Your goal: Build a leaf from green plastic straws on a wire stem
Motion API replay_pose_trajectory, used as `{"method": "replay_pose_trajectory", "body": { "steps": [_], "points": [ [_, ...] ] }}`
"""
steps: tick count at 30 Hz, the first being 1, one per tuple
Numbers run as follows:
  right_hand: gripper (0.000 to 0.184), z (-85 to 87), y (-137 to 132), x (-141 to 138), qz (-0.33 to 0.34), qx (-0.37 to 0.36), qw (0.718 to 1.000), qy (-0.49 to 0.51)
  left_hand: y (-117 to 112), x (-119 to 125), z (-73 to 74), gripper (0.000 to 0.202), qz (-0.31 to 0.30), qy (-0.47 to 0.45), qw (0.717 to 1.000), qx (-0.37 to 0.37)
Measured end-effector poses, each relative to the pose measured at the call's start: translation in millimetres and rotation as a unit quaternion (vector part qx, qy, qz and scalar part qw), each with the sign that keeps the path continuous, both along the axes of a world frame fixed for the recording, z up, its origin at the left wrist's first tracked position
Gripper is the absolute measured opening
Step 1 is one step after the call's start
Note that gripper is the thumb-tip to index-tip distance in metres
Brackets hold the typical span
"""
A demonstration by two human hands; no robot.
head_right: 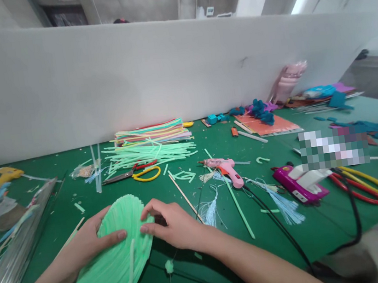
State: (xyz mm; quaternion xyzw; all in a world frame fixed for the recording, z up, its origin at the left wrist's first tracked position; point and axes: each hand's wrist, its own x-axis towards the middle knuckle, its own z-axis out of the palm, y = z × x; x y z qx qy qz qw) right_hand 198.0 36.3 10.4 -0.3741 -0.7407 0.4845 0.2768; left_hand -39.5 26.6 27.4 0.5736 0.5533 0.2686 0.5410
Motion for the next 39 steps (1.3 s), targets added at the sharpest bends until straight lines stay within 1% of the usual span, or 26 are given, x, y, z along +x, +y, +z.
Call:
{"method": "replay_pose_trajectory", "body": {
  "steps": [3, 5, 7, 8, 9, 10, 11, 13, 15, 17, 18, 19, 20, 23, 26, 29, 32, 35, 36, 37, 38, 39],
  "points": [
    [0.024, 1.8, 2.9, 3.1, -0.033, 0.017, 0.999, 0.009, 2.7, -5.4, 0.1, 0.055, 0.029, -0.019, 0.999, -0.023],
    [0.022, 4.3, 6.6, 6.7, -0.073, 0.06, 0.995, -0.021, 6.0, -11.6, -1.7, 0.054, 0.053, -0.001, 0.999, -0.01],
    [0.02, 9.1, 13.5, 11.1, -0.096, 0.126, 0.981, -0.115, 10.2, -18.8, -5.7, 0.054, 0.072, 0.063, 0.995, 0.039],
    [0.02, 12.7, 19.0, 13.1, -0.095, 0.163, 0.966, -0.179, 12.5, -22.2, -8.2, 0.054, 0.08, 0.113, 0.988, 0.073],
    [0.019, 16.8, 26.1, 14.8, -0.087, 0.2, 0.944, -0.247, 14.6, -25.2, -10.9, 0.054, 0.089, 0.161, 0.977, 0.105],
    [0.019, 21.5, 35.3, 15.9, -0.074, 0.238, 0.914, -0.32, 16.4, -27.6, -13.6, 0.054, 0.097, 0.206, 0.965, 0.133],
    [0.018, 26.3, 46.6, 16.4, -0.069, 0.253, 0.898, -0.353, 17.8, -29.3, -16.1, 0.055, 0.106, 0.246, 0.95, 0.16],
    [0.016, 35.7, 75.4, 14.7, -0.078, 0.267, 0.879, -0.386, 19.4, -30.9, -20.3, 0.056, 0.113, 0.299, 0.924, 0.21],
    [0.02, 42.8, 109.1, 8.7, -0.094, 0.279, 0.861, -0.414, 19.7, -30.8, -23.5, 0.054, 0.095, 0.322, 0.907, 0.254],
    [0.021, 45.9, 141.9, -2.0, -0.09, 0.292, 0.852, -0.426, 19.2, -29.9, -26.4, 0.05, 0.07, 0.322, 0.902, 0.28],
    [0.019, 45.6, 156.1, -8.9, -0.076, 0.298, 0.85, -0.427, 18.8, -29.4, -27.7, 0.049, 0.061, 0.317, 0.903, 0.284],
    [0.021, 44.3, 168.1, -16.5, -0.062, 0.303, 0.849, -0.428, 18.4, -28.9, -29.0, 0.047, 0.054, 0.313, 0.903, 0.289],
    [0.029, 42.0, 177.8, -24.5, -0.048, 0.308, 0.848, -0.428, 17.9, -28.4, -30.1, 0.045, 0.049, 0.309, 0.903, 0.293],
    [0.034, 33.4, 194.6, -46.1, -0.036, 0.316, 0.847, -0.427, 16.6, -27.6, -32.4, 0.042, 0.036, 0.297, 0.904, 0.304],
    [0.033, 30.9, 202.1, -57.0, -0.061, 0.315, 0.852, -0.413, 16.0, -27.7, -33.0, 0.041, 0.033, 0.289, 0.906, 0.307],
    [0.031, 40.5, 209.6, -55.5, -0.101, 0.324, 0.865, -0.37, 15.6, -27.4, -31.9, 0.04, 0.033, 0.283, 0.909, 0.306],
    [0.022, 61.8, 217.1, -47.9, -0.152, 0.35, 0.874, -0.299, 14.5, -25.9, -30.0, 0.04, 0.032, 0.28, 0.911, 0.301],
    [0.032, 91.3, 218.8, -39.0, -0.231, 0.377, 0.869, -0.222, 13.1, -23.5, -28.6, 0.046, 0.004, 0.263, 0.918, 0.298],
    [0.034, 101.9, 217.4, -35.3, -0.256, 0.388, 0.866, -0.182, 12.7, -22.6, -28.2, 0.051, -0.012, 0.254, 0.92, 0.297],
    [0.032, 112.4, 215.0, -31.0, -0.287, 0.399, 0.867, -0.08, 12.3, -21.6, -27.8, 0.055, -0.027, 0.248, 0.921, 0.297],
    [0.031, 122.5, 211.8, -25.9, -0.305, 0.406, 0.861, 0.014, 12.0, -20.6, -27.2, 0.058, -0.034, 0.25, 0.921, 0.297],
    [0.033, 131.7, 208.0, -19.9, -0.312, 0.414, 0.851, 0.086, 11.7, -19.7, -26.3, 0.06, -0.032, 0.263, 0.918, 0.294]
  ]
}}
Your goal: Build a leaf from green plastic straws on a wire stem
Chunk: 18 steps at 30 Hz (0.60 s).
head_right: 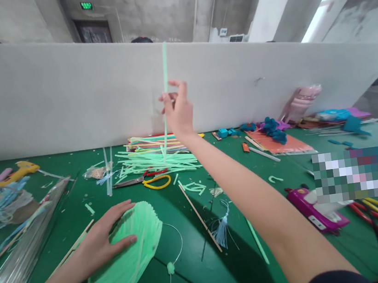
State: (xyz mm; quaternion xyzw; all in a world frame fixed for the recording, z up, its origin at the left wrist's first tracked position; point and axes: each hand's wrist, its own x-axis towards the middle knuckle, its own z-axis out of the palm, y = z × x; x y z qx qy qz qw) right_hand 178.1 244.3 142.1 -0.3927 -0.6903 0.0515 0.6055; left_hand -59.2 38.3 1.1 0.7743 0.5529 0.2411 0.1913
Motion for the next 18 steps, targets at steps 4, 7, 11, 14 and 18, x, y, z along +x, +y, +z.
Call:
{"method": "replay_pose_trajectory", "body": {
  "steps": [4, 7, 11, 14, 18],
  "points": [
    [0.029, 20.0, -17.8, 30.9, 0.051, 0.071, 0.986, 0.14, -2.1, 0.6, 7.0, 0.074, 0.088, 0.087, 0.992, -0.035],
    [0.022, 10.3, -38.6, 51.8, 0.125, 0.005, 0.975, 0.182, -4.6, -1.4, 13.3, 0.079, 0.11, 0.118, 0.983, -0.083],
    [0.018, -23.2, -91.7, 62.7, 0.205, -0.173, 0.949, 0.165, -6.5, -1.3, 19.2, 0.055, 0.102, 0.095, 0.977, -0.162],
    [0.021, -43.1, -140.1, 62.9, 0.241, -0.291, 0.916, 0.136, -5.4, 0.3, 20.4, 0.054, 0.134, 0.099, 0.97, -0.177],
    [0.034, -55.9, -184.8, 66.9, 0.253, -0.372, 0.892, 0.034, -3.6, -1.8, 15.3, 0.064, 0.144, 0.139, 0.969, -0.147]
  ]
}}
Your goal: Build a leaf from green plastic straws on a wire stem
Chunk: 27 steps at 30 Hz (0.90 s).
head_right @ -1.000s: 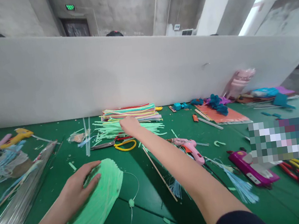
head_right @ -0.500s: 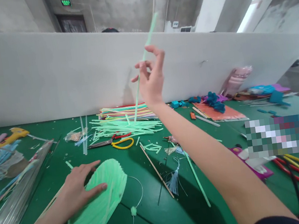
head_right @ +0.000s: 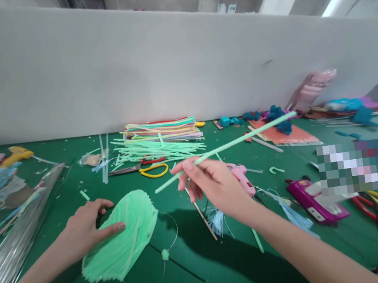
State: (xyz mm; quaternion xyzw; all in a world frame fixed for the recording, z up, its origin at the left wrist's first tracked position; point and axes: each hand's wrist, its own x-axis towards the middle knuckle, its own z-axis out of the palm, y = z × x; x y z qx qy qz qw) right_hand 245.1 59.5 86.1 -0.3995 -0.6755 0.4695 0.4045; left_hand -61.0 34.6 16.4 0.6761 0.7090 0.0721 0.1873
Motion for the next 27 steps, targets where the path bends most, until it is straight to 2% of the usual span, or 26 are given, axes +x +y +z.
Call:
{"method": "replay_pose_trajectory", "body": {
  "steps": [4, 10, 14, 17, 20, 23, 27],
  "points": [
    [0.044, -14.9, -14.7, 6.8, 0.047, -0.051, 0.994, -0.082, 0.8, -2.2, -3.6, 0.057, -0.013, 0.033, 0.999, -0.006],
    [0.029, -45.0, -17.0, -3.5, 0.047, -0.123, 0.983, -0.128, 3.1, -3.7, 6.4, 0.047, 0.011, -0.022, 0.999, -0.024],
    [0.026, -57.8, -19.0, -17.4, 0.097, -0.23, 0.966, -0.071, 3.9, -11.3, 2.0, 0.044, 0.021, -0.141, 0.989, -0.028],
    [0.026, -61.5, -20.4, -24.3, 0.113, -0.281, 0.952, -0.042, 4.8, -13.5, -4.5, 0.047, 0.032, -0.241, 0.97, -0.011],
    [0.026, -62.7, -23.6, -28.6, 0.117, -0.322, 0.939, -0.035, 7.7, -9.0, -8.0, 0.045, 0.053, -0.3, 0.952, 0.026],
    [0.024, -64.8, -28.2, -32.2, 0.118, -0.333, 0.934, -0.057, 13.8, -1.5, -11.1, 0.046, 0.062, -0.314, 0.945, 0.064],
    [0.024, -71.1, -30.8, -36.1, 0.113, -0.292, 0.943, -0.117, 18.5, 6.2, -10.4, 0.046, 0.044, -0.286, 0.951, 0.112]
  ]
}}
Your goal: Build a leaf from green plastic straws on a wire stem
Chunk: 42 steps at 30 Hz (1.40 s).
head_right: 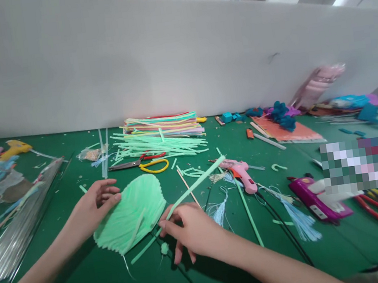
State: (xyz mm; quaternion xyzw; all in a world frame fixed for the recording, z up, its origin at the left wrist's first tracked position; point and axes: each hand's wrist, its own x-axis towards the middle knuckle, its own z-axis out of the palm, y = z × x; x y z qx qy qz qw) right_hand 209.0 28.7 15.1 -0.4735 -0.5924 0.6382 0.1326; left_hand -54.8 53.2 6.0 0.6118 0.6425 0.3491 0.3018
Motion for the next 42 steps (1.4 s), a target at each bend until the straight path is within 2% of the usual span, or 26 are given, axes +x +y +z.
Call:
{"method": "replay_pose_trajectory", "body": {
  "steps": [3, 4, 6, 8, 9, 12, 15, 18, 25, 30, 34, 36, 39, 42],
  "points": [
    [0.023, -3.9, 1.8, -0.5, -0.012, 0.02, 1.0, -0.007, -11.0, 5.0, 10.8, 0.026, -0.049, 0.065, 0.995, 0.059],
    [0.023, -4.1, 2.7, 0.1, -0.018, 0.017, 1.0, -0.003, -18.2, 7.4, 14.8, 0.022, -0.106, 0.113, 0.984, 0.088],
    [0.026, -2.8, 5.1, 2.6, -0.032, 0.018, 0.999, 0.009, -36.1, 14.0, 18.7, 0.016, -0.249, 0.186, 0.947, 0.082],
    [0.03, 0.3, 8.6, 6.7, -0.044, 0.04, 0.998, 0.02, -55.4, 22.9, 14.2, 0.015, -0.297, 0.242, 0.919, 0.096],
    [0.031, 2.1, 11.0, 9.2, -0.053, 0.058, 0.997, 0.023, -64.4, 27.8, 8.9, 0.014, -0.292, 0.28, 0.907, 0.116],
    [0.031, 5.7, 19.3, 17.2, -0.085, 0.114, 0.99, 0.017, -83.9, 40.9, -11.4, 0.008, -0.22, 0.383, 0.88, 0.178],
    [0.029, 5.4, 25.6, 23.2, -0.083, 0.159, 0.984, -0.009, -90.1, 45.5, -23.2, 0.013, -0.204, 0.437, 0.854, 0.193],
    [0.027, 3.9, 27.6, 26.1, -0.063, 0.176, 0.982, -0.025, -87.9, 41.6, -21.3, 0.016, -0.201, 0.458, 0.841, 0.205],
    [0.027, -2.7, 26.6, 26.5, -0.059, 0.154, 0.986, -0.011, -88.8, 38.5, -8.0, 0.016, -0.21, 0.46, 0.829, 0.239],
    [0.03, -11.8, 26.7, 26.1, -0.054, 0.155, 0.986, -0.001, -92.3, 38.1, -15.6, 0.016, -0.208, 0.466, 0.821, 0.258],
    [0.03, -12.3, 26.9, 27.5, -0.048, 0.159, 0.986, -0.008, -94.4, 32.4, -26.6, 0.008, -0.217, 0.447, 0.836, 0.233],
    [0.03, -9.7, 26.8, 28.4, -0.041, 0.16, 0.986, -0.015, -93.8, 30.9, -26.2, 0.011, -0.228, 0.415, 0.851, 0.228],
    [0.027, -4.0, 25.7, 29.2, -0.017, 0.179, 0.983, -0.034, -89.6, 30.8, -15.1, 0.021, -0.253, 0.375, 0.863, 0.225],
    [0.021, 0.6, 24.4, 28.2, 0.029, 0.272, 0.96, -0.067, -83.9, 30.6, 1.3, 0.023, -0.265, 0.344, 0.876, 0.21]
  ]
}}
